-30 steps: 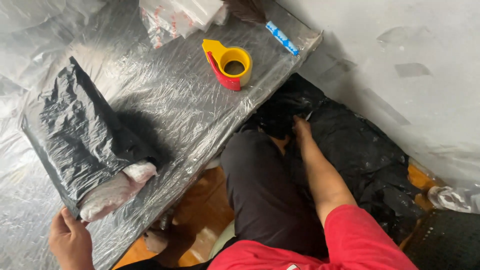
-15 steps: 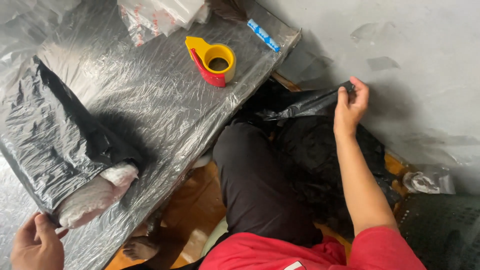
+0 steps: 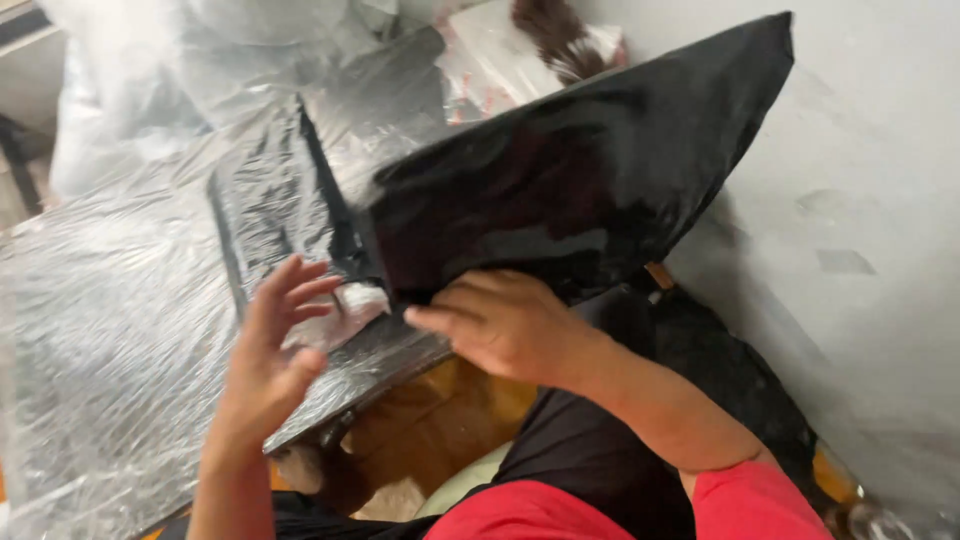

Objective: Rolling a compressed pillow, securing it with tape, and placing it into a black plastic shipping bag.

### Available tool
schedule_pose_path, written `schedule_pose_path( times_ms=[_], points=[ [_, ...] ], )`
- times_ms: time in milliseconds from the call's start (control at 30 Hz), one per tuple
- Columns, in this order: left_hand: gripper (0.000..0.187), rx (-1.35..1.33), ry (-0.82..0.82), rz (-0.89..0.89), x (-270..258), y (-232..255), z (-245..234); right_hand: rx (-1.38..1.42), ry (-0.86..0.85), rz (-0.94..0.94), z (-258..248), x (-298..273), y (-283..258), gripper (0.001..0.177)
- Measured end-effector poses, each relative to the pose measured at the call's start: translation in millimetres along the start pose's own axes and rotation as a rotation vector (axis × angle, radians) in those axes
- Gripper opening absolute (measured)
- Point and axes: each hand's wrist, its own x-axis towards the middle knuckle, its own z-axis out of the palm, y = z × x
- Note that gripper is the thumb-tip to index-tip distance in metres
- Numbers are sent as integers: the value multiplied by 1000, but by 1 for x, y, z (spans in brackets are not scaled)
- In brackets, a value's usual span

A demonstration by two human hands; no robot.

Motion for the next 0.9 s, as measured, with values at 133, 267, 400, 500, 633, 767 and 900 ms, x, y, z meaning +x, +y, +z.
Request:
schedule_pose_path(
  times_ms=[133, 267, 400, 500, 633, 767, 900],
  points=[
    [96, -24, 148, 46, -13, -19, 1, -10, -16, -320, 84, 21, -14, 27],
    [37, 89, 600, -321, -24, -9, -23, 252, 32, -323, 90, 50, -22, 28],
    [35, 4, 731, -333, -38, -16, -48, 141, 446, 82, 78, 57, 38, 31],
    [34, -106, 745, -354, -46, -17, -52, 198, 510, 420, 109, 35, 100, 43],
    [36, -139, 697, -329, -53, -31, -54, 452, 177, 960, 179, -6, 160, 71],
    [34, -309, 605, -340, -64, -58, -65, 681, 150, 1167, 191, 0, 153, 59],
    [60, -419, 135, -92, -93, -96, -89, 987, 377, 1136, 165, 7, 149, 26]
  ],
)
